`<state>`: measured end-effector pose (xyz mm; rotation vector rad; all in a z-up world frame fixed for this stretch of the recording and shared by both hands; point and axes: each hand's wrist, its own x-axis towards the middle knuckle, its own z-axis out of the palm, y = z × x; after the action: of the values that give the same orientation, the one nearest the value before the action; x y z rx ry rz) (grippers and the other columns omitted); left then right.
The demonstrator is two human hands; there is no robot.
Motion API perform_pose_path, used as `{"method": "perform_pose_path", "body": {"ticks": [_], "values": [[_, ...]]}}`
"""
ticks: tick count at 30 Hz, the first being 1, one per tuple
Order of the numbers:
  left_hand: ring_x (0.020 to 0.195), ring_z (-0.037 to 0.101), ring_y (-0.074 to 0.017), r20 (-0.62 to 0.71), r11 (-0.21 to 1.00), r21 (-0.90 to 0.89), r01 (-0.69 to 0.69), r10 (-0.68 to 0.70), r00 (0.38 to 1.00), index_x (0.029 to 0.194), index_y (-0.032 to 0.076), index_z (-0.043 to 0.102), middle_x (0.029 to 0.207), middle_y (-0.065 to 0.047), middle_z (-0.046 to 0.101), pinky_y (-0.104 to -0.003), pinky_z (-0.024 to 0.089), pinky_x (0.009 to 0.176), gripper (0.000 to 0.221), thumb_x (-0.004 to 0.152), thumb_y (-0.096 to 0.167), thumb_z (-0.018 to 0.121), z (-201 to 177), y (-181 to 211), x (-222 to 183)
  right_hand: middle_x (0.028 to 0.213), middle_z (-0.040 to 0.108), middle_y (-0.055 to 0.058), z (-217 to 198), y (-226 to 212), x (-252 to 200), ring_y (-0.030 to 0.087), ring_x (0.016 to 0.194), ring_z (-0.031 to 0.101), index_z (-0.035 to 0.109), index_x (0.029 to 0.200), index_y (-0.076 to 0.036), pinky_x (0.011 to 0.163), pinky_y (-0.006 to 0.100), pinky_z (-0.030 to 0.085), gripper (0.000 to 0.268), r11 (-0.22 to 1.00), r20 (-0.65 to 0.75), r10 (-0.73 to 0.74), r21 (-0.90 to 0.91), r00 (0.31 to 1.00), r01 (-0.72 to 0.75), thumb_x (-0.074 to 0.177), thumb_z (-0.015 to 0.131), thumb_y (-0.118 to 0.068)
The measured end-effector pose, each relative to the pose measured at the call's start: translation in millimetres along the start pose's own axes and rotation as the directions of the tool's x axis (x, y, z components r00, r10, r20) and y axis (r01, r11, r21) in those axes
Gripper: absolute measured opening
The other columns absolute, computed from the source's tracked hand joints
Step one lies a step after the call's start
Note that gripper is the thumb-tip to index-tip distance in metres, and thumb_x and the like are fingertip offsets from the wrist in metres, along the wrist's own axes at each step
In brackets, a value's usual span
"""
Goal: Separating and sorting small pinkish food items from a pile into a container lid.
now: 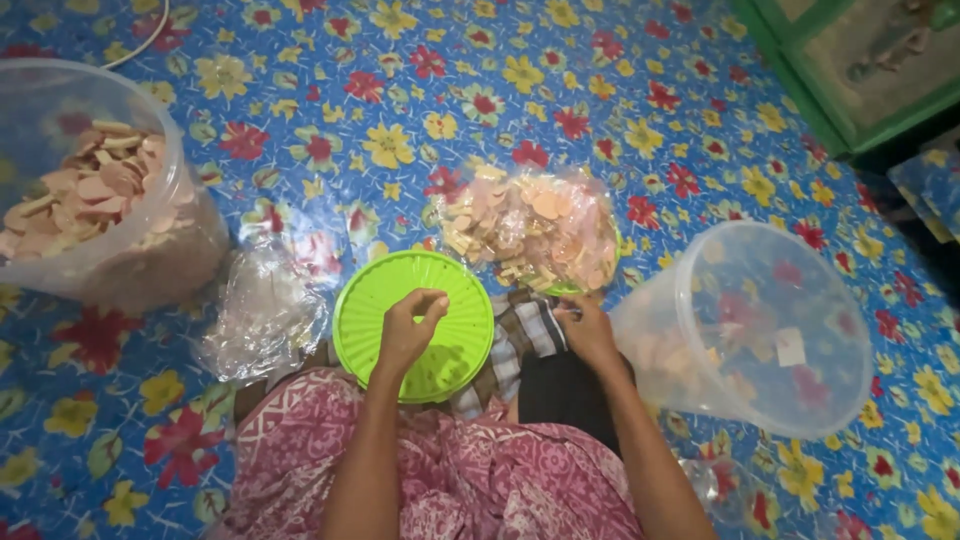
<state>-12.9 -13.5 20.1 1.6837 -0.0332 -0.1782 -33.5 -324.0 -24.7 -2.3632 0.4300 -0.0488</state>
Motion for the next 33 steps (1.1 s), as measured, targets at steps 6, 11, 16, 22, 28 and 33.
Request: {"method": "perform_pose_path", "body": {"ticks": [6, 11, 16, 22, 28, 33], "values": [[0.091, 0.066, -0.0313, 0.020, 1.000, 0.003, 0.017, -0.017, 1.000, 0.103, 0.009, 0.067, 0.092, -0.016, 0.069, -0.046, 0.048, 0.087, 0.023, 0.085, 0.024, 0.067, -6, -7, 13, 0.106, 0.060, 0.025, 80, 83, 68, 0.032, 0.082, 0.066, 0.052, 0.126, 0.000, 0.066, 0.035, 0.056, 0.064, 0.811, 0.059, 0.402, 0.440, 0.914, -0.385, 0.065, 0.068, -0.012], [0.091, 0.066, -0.0312, 0.016, 1.000, 0.018, 0.017, -0.018, 1.000, 0.100, 0.010, 0.069, 0.091, -0.014, 0.070, -0.045, 0.048, 0.086, 0.022, 0.083, 0.025, 0.069, -6, -9, 17, 0.097, 0.062, 0.022, 83, 55, 69, 0.027, 0.079, 0.067, 0.055, 0.119, 0.002, 0.069, 0.032, 0.056, 0.048, 0.764, 0.056, 0.438, 0.503, 0.897, -0.404, 0.077, 0.068, -0.018], [0.090, 0.066, -0.0298, 0.024, 0.999, 0.041, -0.001, 0.000, 1.000, 0.097, 0.012, 0.070, 0.089, -0.012, 0.070, -0.045, 0.049, 0.084, 0.020, 0.081, 0.025, 0.070, -4, -14, 18, 0.086, 0.064, 0.013, 83, 58, 63, 0.017, 0.069, 0.066, 0.062, 0.104, -0.004, 0.062, 0.025, 0.055, 0.032, 0.786, -0.004, 0.424, 0.498, 0.906, -0.366, 0.077, 0.068, -0.019], [0.091, 0.066, -0.0299, 0.059, 0.999, 0.053, -0.004, 0.001, 0.998, 0.096, 0.013, 0.070, 0.089, -0.012, 0.071, -0.044, 0.049, 0.084, 0.018, 0.081, 0.023, 0.070, -2, -16, 14, 0.077, 0.060, 0.004, 81, 62, 64, 0.012, 0.068, 0.059, 0.066, 0.086, -0.015, 0.066, 0.024, 0.051, 0.013, 0.698, 0.005, 0.421, 0.636, 0.907, -0.328, 0.074, 0.069, -0.019], [0.093, 0.066, -0.0302, 0.083, 0.997, 0.075, 0.013, -0.019, 0.996, 0.099, 0.011, 0.069, 0.092, -0.013, 0.070, -0.045, 0.048, 0.086, 0.020, 0.083, 0.023, 0.068, 1, -13, 8, 0.073, 0.052, 0.000, 55, 21, 17, 0.011, 0.067, 0.053, 0.059, 0.082, -0.010, 0.069, 0.027, 0.048, 0.002, 0.515, 0.010, 0.312, 0.838, 0.950, -0.178, 0.081, 0.058, -0.008], [0.096, 0.064, -0.0324, 0.114, 0.995, -0.056, -0.078, 0.084, 0.990, 0.099, 0.008, 0.069, 0.094, -0.016, 0.069, -0.045, 0.048, 0.088, 0.025, 0.083, 0.027, 0.070, 15, -4, -3, 0.065, 0.051, 0.000, 38, -17, -39, 0.011, 0.059, 0.055, 0.050, 0.076, -0.014, 0.059, 0.024, 0.047, 0.012, 0.300, 0.077, 0.076, 0.949, 0.994, -0.096, 0.078, 0.056, -0.003]]}}
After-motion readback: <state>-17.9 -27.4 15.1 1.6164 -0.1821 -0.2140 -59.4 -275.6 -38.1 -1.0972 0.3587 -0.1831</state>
